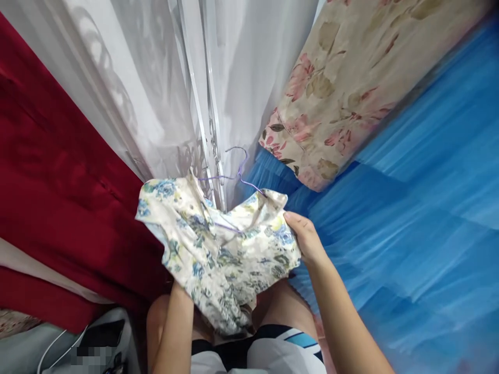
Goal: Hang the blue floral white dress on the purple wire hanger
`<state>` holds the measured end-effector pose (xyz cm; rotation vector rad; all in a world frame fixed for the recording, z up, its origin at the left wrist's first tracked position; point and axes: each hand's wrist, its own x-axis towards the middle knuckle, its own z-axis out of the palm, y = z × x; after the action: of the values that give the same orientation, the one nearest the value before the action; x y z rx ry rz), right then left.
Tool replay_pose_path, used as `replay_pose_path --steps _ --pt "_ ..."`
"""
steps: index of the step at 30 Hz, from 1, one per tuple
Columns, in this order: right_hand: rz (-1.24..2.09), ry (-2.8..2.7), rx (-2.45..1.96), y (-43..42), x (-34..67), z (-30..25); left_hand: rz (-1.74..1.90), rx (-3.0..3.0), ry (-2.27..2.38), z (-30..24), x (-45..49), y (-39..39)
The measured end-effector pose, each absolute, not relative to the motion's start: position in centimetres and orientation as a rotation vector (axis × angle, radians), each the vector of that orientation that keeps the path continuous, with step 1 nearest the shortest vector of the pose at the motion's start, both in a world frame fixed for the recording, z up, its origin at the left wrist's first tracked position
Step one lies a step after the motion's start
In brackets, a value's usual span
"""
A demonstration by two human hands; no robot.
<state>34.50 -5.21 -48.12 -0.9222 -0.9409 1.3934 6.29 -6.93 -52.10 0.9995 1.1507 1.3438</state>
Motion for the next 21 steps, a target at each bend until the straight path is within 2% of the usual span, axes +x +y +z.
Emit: replay_pose_path --steps 4,7,9,13,14,16,19,21 --pt "1.478 -1.154 -0.942 -3.1 33.2 -46.1 1.617 0.619 1.176 -55.6 2.8 -11.8" --pt "1.494 -1.308 -0.999 -2.6 33.6 -46.0 1.613 0.545 1.286 -58.5 2.3 -13.8" --pt "1.227 -1.327 -1.097 -3.0 34.0 -46.9 1.513 0.63 1.363 -60.3 2.9 -14.6" --pt "0.328 -1.003 -1.282 -6.4 32.5 -51.2 1.46 0.688 1.449 -62.8 5.1 -15.5" --pt "0.246 -0.931 -1.303 -7.7 31.5 -52.6 1.472 0.692 1.464 -63.0 5.7 -15.6" --pt "0.422 -1.031 -1.316 -10.2 28.9 -55.5 1.471 0.714 1.472 -63.2 6.6 -15.6" --pt "1.046 -1.438 -1.26 -12.5 25.0 -58.2 1.43 0.78 1.451 -62.6 7.2 -15.3" --pt "1.187 -1.522 -1.258 -12.7 23.2 -58.8 1.406 0.828 1.443 -62.2 7.0 -15.1"
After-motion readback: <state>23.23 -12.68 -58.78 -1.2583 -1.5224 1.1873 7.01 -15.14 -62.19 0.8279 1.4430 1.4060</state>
